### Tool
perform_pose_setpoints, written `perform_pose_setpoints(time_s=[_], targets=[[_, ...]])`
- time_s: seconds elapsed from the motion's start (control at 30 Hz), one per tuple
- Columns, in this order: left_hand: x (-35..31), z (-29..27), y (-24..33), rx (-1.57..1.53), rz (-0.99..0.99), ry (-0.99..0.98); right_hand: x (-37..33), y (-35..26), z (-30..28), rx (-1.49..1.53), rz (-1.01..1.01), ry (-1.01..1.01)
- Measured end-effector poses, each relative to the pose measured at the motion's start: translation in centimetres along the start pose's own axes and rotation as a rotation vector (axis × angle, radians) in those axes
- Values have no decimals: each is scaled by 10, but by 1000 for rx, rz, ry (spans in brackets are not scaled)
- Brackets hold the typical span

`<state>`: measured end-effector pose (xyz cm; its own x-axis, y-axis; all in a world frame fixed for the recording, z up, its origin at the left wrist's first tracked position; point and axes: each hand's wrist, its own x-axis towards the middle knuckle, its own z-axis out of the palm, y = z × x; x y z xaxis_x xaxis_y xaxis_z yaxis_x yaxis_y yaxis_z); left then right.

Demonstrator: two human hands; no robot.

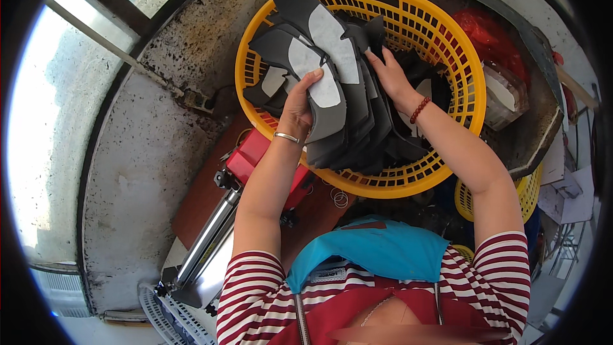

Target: The recorder is feeding black and grey shoe upper components through a roller machine to flatten or glue them.

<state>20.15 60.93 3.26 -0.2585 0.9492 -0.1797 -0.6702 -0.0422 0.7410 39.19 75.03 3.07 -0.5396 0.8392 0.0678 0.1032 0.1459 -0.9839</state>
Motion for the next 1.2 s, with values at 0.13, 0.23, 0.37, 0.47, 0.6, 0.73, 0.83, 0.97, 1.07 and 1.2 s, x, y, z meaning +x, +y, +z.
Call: perform_pose_setpoints(time_s=[0.13,0.23,0.37,0.47,0.6,0.73,0.83,0.97,1.07,1.2], targets=[[-12,1,-4,-20,54,59,0,-16,5,239,160,-129],[-23,14,-5,34,30,-3,1,-10,12,209,-91,-100],[-33,26,-15,116,30,-54,-1,-16,19,300,-287,-180],[-36,31,-23,140,27,-52,-3,-23,13,739,50,-383],[-37,30,-33,-69,4,69,33,4,7,-160,-359,-34],[-48,13,-27,-253,143,125,47,-10,-17,-407,-417,73],[-62,10,-20,-130,277,227,47,-34,-27,-838,-348,165],[-81,-1,-19,-138,369,257,35,-15,10,-1047,-302,41],[-91,-1,-22,-213,342,234,36,43,32,-1118,-176,-221],[-110,-8,-21,-206,265,223,24,14,33,-1090,-303,-210]])
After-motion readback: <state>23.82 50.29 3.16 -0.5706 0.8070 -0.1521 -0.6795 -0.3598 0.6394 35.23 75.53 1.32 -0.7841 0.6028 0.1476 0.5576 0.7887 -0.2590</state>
